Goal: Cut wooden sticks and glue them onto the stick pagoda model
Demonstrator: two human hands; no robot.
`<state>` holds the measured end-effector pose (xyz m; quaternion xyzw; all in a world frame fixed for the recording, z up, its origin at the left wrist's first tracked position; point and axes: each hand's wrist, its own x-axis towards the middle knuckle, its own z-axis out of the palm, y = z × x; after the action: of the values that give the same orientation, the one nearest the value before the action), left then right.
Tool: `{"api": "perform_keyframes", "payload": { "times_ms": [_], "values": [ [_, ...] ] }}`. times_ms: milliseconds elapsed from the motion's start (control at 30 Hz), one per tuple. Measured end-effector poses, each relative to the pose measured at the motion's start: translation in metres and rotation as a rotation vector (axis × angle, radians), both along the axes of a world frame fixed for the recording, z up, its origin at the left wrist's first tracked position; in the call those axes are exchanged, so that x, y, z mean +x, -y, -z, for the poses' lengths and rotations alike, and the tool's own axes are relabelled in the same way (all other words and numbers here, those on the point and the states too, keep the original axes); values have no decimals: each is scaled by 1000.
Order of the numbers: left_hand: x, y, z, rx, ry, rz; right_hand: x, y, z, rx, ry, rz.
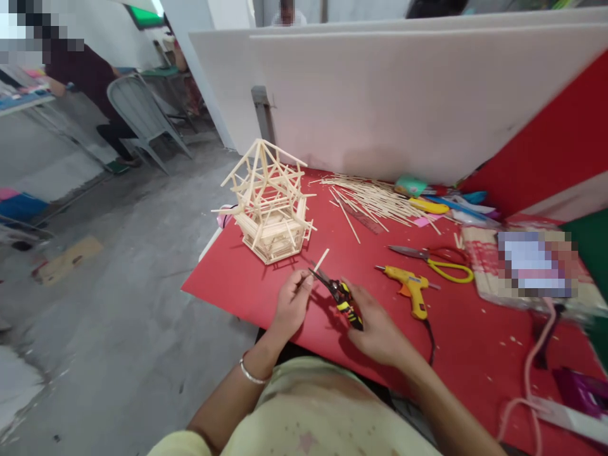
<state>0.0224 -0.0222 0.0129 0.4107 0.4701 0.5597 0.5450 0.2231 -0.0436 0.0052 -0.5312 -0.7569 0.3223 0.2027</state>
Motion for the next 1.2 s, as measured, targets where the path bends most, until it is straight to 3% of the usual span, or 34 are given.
{"api": "perform_keyframes", "payload": {
  "times_ms": [133, 267, 533, 667, 800, 900, 1033, 1200],
  "values": [
    [-4, 0, 5, 148, -266, 82, -2, 1, 0, 64, 54, -7],
    [-13, -1, 15, 190, -425, 121, -3, 2, 4, 81, 21, -16],
    [-15, -1, 14, 224, -493, 106, -12, 7, 12, 35, -106, 21],
    [-13, -4, 15, 147, -376, 135, -6, 7, 14, 31, -114, 5],
    [-13, -8, 19, -179, -15, 319, 0, 8, 19, 74, -81, -27],
    [-14, -8, 17, -326, 157, 376, 1, 11, 23, 77, -63, -23],
    [-12, -9, 14, -399, 205, 378, -1, 12, 24, 53, -77, -9],
    [-9, -12, 15, -365, 172, 320, 1, 10, 23, 29, -103, 6]
  ]
}}
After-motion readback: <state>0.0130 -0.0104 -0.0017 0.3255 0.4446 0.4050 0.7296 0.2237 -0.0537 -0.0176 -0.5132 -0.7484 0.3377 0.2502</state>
